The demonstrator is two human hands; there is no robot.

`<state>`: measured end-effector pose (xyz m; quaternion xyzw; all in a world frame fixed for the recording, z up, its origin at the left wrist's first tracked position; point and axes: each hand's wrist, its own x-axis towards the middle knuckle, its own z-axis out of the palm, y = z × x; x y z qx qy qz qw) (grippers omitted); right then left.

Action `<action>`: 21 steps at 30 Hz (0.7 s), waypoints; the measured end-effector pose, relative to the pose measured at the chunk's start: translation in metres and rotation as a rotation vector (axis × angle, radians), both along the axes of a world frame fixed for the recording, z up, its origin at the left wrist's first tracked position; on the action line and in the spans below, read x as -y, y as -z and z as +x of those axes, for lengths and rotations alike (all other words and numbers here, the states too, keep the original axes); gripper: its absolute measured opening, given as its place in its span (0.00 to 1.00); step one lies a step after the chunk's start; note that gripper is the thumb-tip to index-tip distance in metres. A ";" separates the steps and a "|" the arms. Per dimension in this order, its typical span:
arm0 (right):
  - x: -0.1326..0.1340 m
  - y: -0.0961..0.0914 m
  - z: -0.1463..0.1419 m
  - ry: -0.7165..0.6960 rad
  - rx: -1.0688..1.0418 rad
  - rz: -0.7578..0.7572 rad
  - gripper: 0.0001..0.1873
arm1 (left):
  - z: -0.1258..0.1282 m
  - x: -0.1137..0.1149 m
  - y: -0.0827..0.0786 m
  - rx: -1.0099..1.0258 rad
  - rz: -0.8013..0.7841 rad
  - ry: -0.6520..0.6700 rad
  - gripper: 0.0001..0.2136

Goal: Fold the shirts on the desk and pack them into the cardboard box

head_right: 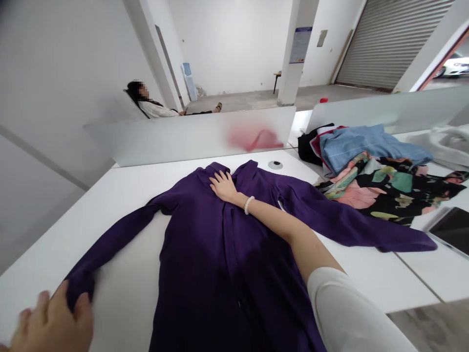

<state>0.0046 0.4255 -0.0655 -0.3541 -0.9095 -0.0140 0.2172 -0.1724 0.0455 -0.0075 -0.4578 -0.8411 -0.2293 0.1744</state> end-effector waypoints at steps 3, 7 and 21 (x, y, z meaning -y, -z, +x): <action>-0.007 -0.007 0.006 -0.078 -0.125 -0.034 0.21 | 0.051 -0.014 0.006 -0.016 0.115 0.353 0.14; -0.020 -0.024 0.038 -0.042 -0.262 -0.057 0.25 | 0.147 -0.026 0.037 0.152 0.064 0.632 0.08; -0.065 -0.063 0.160 0.004 -0.107 -0.472 0.30 | 0.186 -0.026 0.051 0.270 -0.410 0.905 0.03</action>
